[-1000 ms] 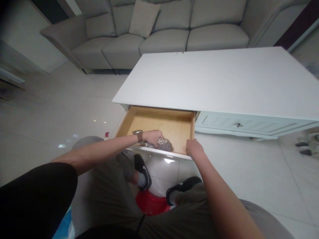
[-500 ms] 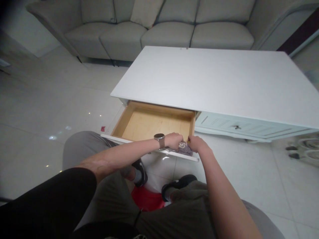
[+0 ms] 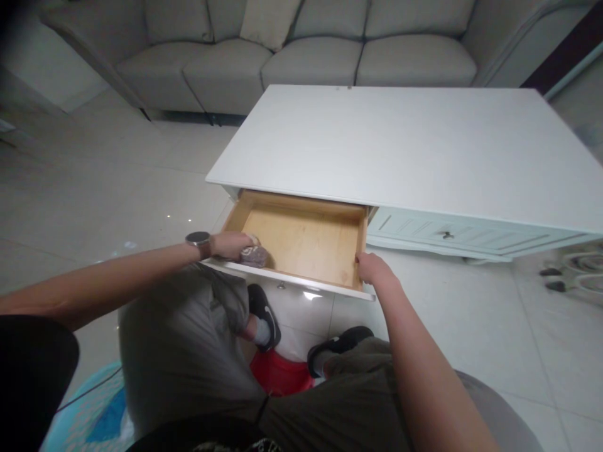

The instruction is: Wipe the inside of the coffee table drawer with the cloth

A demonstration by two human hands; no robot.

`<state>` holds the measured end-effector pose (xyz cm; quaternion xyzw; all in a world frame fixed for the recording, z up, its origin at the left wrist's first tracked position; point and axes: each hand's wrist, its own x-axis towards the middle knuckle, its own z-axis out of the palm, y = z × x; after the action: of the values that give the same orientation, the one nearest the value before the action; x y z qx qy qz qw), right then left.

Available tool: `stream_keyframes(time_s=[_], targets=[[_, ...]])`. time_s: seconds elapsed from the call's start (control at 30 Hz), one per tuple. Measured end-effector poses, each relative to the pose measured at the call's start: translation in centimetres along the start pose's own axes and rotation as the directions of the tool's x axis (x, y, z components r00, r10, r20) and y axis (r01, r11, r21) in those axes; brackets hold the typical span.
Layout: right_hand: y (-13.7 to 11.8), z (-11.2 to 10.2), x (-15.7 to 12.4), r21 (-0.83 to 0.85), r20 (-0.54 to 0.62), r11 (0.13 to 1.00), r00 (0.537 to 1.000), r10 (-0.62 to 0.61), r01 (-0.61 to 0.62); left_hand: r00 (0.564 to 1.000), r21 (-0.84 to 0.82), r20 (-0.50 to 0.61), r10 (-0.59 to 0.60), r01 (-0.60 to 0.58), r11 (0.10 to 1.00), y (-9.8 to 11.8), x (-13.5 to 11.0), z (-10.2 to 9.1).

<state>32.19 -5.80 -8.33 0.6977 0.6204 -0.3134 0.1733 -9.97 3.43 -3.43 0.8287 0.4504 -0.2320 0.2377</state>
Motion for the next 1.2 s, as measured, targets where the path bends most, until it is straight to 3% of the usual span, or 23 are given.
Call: stream_keyframes(time_s=[0.1,0.23,0.33,0.4,0.47,0.63,0.83,1.07,1.2], targets=[[-0.1,0.1,-0.2,-0.005,-0.017,1.0,1.0,-0.002,0.002,0.998,0.134,0.063,0.005,-0.013,0.991,-3.2,-1.5,-0.2],[-0.2,0.1,-0.5,-0.025,-0.022,1.0,1.0,-0.012,0.012,0.994,0.059,0.038,0.098,-0.1,0.993,-4.0,-0.8,-1.4],[-0.1,0.2,-0.5,-0.049,-0.033,0.999,0.999,-0.017,0.016,0.988,-0.008,-0.141,0.058,-0.06,0.998,-3.0,0.7,-2.9],[-0.1,0.3,-0.5,-0.059,-0.041,0.998,0.999,-0.013,0.011,0.953,-0.001,-0.303,0.029,-0.031,1.0,-2.1,1.8,-3.6],[-0.1,0.3,-0.4,-0.081,-0.046,0.997,0.999,-0.016,0.013,0.928,0.034,-0.37,0.046,-0.036,0.999,-1.3,2.9,-3.5],[-0.4,0.2,-0.3,-0.148,-0.054,0.989,0.998,-0.03,0.021,0.995,0.076,-0.096,0.026,-0.019,0.997,0.2,5.9,0.1],[-1.0,0.0,-0.5,-0.136,-0.057,0.991,0.998,-0.003,-0.005,0.991,0.036,0.044,-0.123,0.121,0.992,1.1,10.3,4.2],[-1.8,-0.3,-1.4,-0.158,-0.056,0.987,0.998,0.015,-0.024,0.964,0.029,-0.082,-0.251,0.254,0.967,1.4,14.0,6.2],[-2.1,-0.3,-1.8,-0.178,-0.071,0.984,0.997,0.013,-0.025,0.961,0.015,-0.077,-0.265,0.267,0.964,1.2,14.7,6.6]])
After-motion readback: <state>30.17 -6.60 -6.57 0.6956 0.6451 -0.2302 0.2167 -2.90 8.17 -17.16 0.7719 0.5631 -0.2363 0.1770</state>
